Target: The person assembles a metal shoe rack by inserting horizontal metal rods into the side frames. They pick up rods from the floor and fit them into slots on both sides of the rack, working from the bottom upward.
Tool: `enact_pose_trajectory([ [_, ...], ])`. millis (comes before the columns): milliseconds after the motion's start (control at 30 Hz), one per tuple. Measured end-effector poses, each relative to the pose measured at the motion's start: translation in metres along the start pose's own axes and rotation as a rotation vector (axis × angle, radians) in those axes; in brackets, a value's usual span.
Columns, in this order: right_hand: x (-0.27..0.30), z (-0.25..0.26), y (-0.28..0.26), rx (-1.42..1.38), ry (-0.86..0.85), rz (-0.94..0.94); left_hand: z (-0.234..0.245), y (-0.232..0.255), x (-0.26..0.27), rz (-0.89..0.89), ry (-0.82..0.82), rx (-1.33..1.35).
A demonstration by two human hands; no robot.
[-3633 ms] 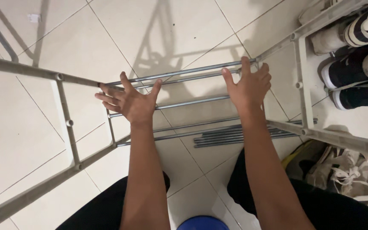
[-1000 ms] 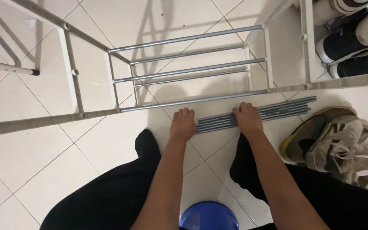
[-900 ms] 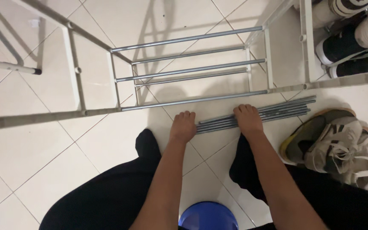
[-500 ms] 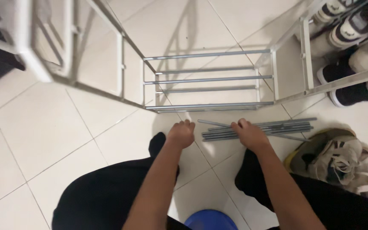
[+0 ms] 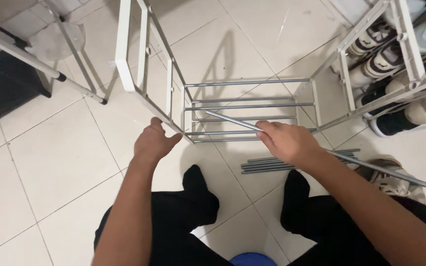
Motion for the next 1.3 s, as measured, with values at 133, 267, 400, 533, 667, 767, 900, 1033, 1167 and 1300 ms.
enact_pose_trajectory([
  [133, -0.010, 0.018, -0.028, 0.106, -0.017, 0.009, -0.007, 0.004, -0.013, -0.078, 0.090, 0.218],
  [267, -0.023, 0.004, -0.029, 0.216, -0.045, 0.014, -0.015, 0.009, -0.023, -0.169, 0.185, 0.213],
  [400, -0.035, -0.021, -0.016, 0.377, -0.131, 0.105, -0.019, 0.018, -0.021, -0.243, 0.221, 0.241],
  [533, -0.040, -0.032, -0.004, 0.315, -0.034, 0.163, -0.025, 0.034, -0.018, -0.200, 0.186, 0.218],
  [667, -0.045, -0.035, 0.007, 0.320, -0.014, 0.214, -0.026, 0.042, -0.021, -0.180, 0.160, 0.208],
  [767, -0.045, -0.034, 0.013, 0.331, -0.074, 0.181, -0.027, 0.046, -0.022, -0.221, 0.198, 0.230],
  [900, -0.044, -0.032, 0.019, 0.326, -0.080, 0.181, -0.029, 0.051, -0.023, -0.241, 0.183, 0.299],
  [1033, -0.045, -0.027, 0.025, 0.346, -0.092, 0.189, -0.027, 0.060, -0.021, -0.254, 0.190, 0.304],
  [1167, -0.045, -0.022, 0.025, 0.334, 0.051, 0.301, -0.023, 0.069, -0.014, -0.222, 0.208, 0.243],
  [1300, -0.047, -0.019, 0.024, 0.389, 0.213, 0.412, -0.019, 0.074, -0.008, -0.183, 0.224, 0.140],
])
Point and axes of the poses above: each hand's wrist, its own x-axis away from the middle knuckle, its own z-axis out of the back of the hand, y = z × x, the point moved 1 cm from there along -x, towards the middle knuckle, and after that the axes turned 8 degrees about -x, right-handed, at the moved point
